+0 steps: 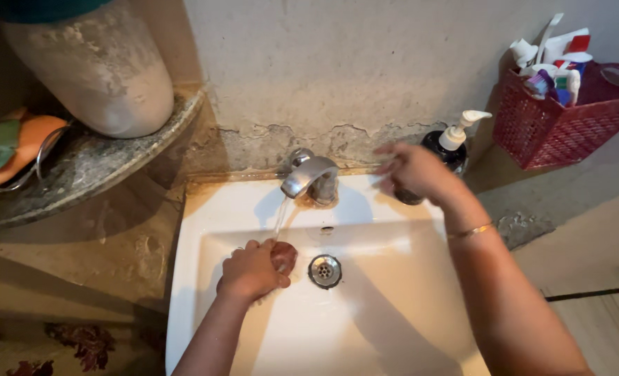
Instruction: The person cleans a bathroom sink and faucet using a brush and a liquid soap bottle, then opens a container to scoop out a white powder.
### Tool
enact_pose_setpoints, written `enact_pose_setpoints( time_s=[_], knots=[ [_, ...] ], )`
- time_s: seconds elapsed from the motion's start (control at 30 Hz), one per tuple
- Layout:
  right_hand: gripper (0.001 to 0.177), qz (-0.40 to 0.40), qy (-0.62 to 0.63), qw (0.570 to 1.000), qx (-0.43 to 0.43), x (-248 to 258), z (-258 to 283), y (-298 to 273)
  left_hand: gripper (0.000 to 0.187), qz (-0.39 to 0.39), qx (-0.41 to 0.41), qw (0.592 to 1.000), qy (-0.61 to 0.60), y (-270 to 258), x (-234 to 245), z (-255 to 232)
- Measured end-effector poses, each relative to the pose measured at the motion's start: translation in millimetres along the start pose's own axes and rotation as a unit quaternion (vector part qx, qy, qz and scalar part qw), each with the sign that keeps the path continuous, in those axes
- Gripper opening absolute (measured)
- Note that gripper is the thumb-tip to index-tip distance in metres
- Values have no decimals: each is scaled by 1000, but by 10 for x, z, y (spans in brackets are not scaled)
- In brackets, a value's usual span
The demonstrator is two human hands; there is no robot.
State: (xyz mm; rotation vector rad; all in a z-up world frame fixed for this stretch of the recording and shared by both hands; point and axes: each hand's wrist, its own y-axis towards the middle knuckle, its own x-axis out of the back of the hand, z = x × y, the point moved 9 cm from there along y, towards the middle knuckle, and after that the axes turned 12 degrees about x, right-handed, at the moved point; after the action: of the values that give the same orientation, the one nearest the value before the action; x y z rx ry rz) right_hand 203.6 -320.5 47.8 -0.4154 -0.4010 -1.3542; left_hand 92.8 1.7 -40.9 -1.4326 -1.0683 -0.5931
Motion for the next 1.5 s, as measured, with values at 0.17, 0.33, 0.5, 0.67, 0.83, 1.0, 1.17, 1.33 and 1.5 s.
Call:
enact_pose_setpoints(
  time_s=[0.17, 0.33, 0.5, 0.67, 0.83, 1.0, 1.17, 1.33, 1.5],
  knots=[
    [41, 306, 274, 912, -11, -1831, -52, -387, 90, 48, 11, 999, 16, 15, -105, 76],
    [26, 132, 697, 680, -184, -3010, -398, 49, 91, 75, 46, 994, 61, 14, -184, 177],
    [22, 184, 622, 754, -105, -2872, -307, 145, 85, 45, 49, 998, 6, 1, -187, 357],
    [34, 409, 167, 897, -16, -2028, -159, -361, 99, 48, 42, 998, -2, 91, -286, 418],
    [35, 72, 142, 987, 2, -903, -462, -263, 101, 54, 38, 997, -48, 99, -308, 322],
    [34, 65, 38, 997, -34, -714, -954, -791, 99, 41, 68, 990, -113, 203, -382, 174],
    [63, 162, -189, 969, 6, -1423, -753, -1386, 123, 91, 121, 954, -259, 186, -1008, -382],
    [98, 190, -355, 915, 29, -1822, -275, -1684, 132, 129, 159, 932, -300, 135, -1293, -478],
    [112, 186, -478, 851, 114, -2171, -39, -1863, 130, 132, 222, 834, -487, 138, -1326, -279]
  ],
)
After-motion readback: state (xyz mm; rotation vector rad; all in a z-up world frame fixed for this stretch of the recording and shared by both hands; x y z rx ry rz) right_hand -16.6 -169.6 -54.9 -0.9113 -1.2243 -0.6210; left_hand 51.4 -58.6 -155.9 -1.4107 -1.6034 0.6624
